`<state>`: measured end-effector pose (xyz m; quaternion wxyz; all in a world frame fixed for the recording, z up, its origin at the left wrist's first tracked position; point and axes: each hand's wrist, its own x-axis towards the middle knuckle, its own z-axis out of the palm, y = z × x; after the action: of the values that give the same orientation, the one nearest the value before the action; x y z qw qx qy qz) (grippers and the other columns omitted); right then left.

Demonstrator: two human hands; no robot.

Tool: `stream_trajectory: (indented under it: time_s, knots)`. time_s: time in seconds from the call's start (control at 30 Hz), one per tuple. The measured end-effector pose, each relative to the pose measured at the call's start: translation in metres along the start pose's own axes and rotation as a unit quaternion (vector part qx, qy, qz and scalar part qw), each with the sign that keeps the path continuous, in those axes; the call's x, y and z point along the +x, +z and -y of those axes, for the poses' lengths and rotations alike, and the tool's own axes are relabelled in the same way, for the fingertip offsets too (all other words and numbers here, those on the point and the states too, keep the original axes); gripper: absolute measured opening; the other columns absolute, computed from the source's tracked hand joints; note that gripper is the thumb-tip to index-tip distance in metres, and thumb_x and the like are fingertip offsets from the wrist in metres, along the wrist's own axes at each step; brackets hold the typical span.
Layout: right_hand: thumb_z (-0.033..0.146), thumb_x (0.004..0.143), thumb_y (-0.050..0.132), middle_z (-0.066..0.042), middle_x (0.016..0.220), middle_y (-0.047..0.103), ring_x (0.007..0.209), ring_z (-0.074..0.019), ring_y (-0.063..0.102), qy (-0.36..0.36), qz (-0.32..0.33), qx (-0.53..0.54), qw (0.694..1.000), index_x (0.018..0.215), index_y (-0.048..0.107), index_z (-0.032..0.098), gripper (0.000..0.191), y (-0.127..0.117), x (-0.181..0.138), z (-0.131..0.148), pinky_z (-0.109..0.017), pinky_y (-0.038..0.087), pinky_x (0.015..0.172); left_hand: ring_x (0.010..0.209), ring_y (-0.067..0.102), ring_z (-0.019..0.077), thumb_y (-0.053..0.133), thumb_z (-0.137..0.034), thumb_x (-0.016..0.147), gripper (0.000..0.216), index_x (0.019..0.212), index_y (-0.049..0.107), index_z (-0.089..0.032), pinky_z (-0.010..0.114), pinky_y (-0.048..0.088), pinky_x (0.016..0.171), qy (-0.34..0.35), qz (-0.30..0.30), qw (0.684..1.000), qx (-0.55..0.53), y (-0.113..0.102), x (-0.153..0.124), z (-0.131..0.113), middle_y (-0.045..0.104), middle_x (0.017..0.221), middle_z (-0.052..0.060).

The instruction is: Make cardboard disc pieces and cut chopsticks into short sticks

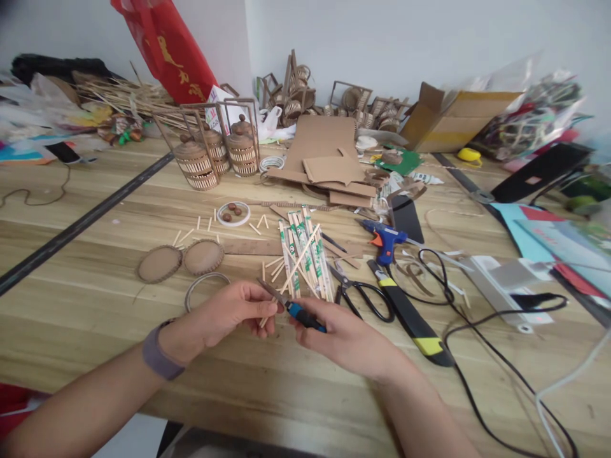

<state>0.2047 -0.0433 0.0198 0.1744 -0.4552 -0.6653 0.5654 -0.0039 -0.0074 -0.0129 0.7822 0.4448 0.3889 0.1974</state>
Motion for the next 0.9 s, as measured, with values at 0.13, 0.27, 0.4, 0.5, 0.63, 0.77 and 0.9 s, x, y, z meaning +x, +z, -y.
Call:
stream_trajectory:
  time_s: [0.13,0.27,0.4,0.5,0.63,0.77,0.9]
  knots:
    - [0.032,0.081,0.055,-0.004,0.101,0.066,0.094,-0.0214,0.058,0.018,0.001,-0.028,0.999,0.11,0.065,0.018,0.034,0.0002,0.0004,0.0012,-0.032,0.047,0.082,0.049,0.057,0.0099,0.08,-0.053,0.057,0.045,0.068,0.067,-0.012,0.023,0.043,0.053,0.005,-0.006,1.0,0.002,0.0003,0.0007,0.0,0.067,0.059,0.002]
    - [0.031,0.08,0.057,-0.002,0.096,0.066,0.089,-0.0193,0.058,0.016,-0.003,-0.046,0.999,0.105,0.066,0.019,0.029,0.0005,0.001,0.0004,-0.028,0.046,0.076,0.049,0.057,0.0098,0.079,-0.053,0.058,0.043,0.065,0.066,-0.012,0.022,0.041,0.052,0.005,-0.003,1.0,0.005,0.0005,0.0005,-0.0005,0.066,0.059,0.002]
    - [0.027,0.078,0.058,-0.001,0.09,0.066,0.081,-0.0169,0.058,0.033,-0.016,-0.082,0.996,0.099,0.067,0.019,0.024,0.0032,0.0017,0.0001,-0.025,0.045,0.071,0.048,0.056,0.0092,0.078,-0.051,0.06,0.041,0.063,0.066,-0.012,0.022,0.04,0.052,0.013,-0.003,1.0,0.017,0.0005,0.0002,-0.0005,0.066,0.059,0.002]
    - [0.026,0.078,0.058,-0.001,0.087,0.066,0.078,-0.0163,0.057,0.04,-0.02,-0.099,0.994,0.096,0.067,0.019,0.021,0.0046,0.0021,-0.0004,-0.025,0.045,0.07,0.049,0.056,0.0092,0.077,-0.05,0.061,0.04,0.062,0.065,-0.013,0.022,0.039,0.051,0.011,-0.005,1.0,0.02,0.0,0.0002,-0.0001,0.065,0.058,0.001]
    - [0.027,0.079,0.057,-0.001,0.088,0.066,0.081,-0.0176,0.059,0.038,-0.014,-0.091,0.995,0.095,0.066,0.019,0.02,0.003,0.0017,-0.002,-0.026,0.047,0.073,0.05,0.056,0.0095,0.077,-0.051,0.061,0.04,0.062,0.064,-0.013,0.023,0.04,0.053,0.012,-0.008,1.0,0.02,0.0,-0.0002,0.0011,0.065,0.059,0.001]
    - [0.028,0.08,0.055,-0.002,0.091,0.067,0.086,-0.0193,0.06,0.016,-0.011,-0.071,0.997,0.097,0.067,0.019,0.023,0.0005,0.0008,-0.0033,-0.027,0.048,0.077,0.05,0.056,0.0095,0.077,-0.052,0.061,0.041,0.063,0.065,-0.013,0.023,0.041,0.054,0.017,-0.004,1.0,0.014,0.0003,-0.0003,0.0011,0.065,0.06,0.001]
    - [0.029,0.08,0.055,-0.003,0.094,0.067,0.089,-0.0199,0.06,0.008,-0.005,-0.059,0.998,0.1,0.067,0.02,0.026,0.0,0.0008,-0.0027,-0.028,0.048,0.079,0.051,0.055,0.0093,0.077,-0.052,0.062,0.041,0.063,0.066,-0.013,0.023,0.041,0.054,0.018,0.001,1.0,0.01,0.0,0.0001,0.0001,0.064,0.06,0.001]
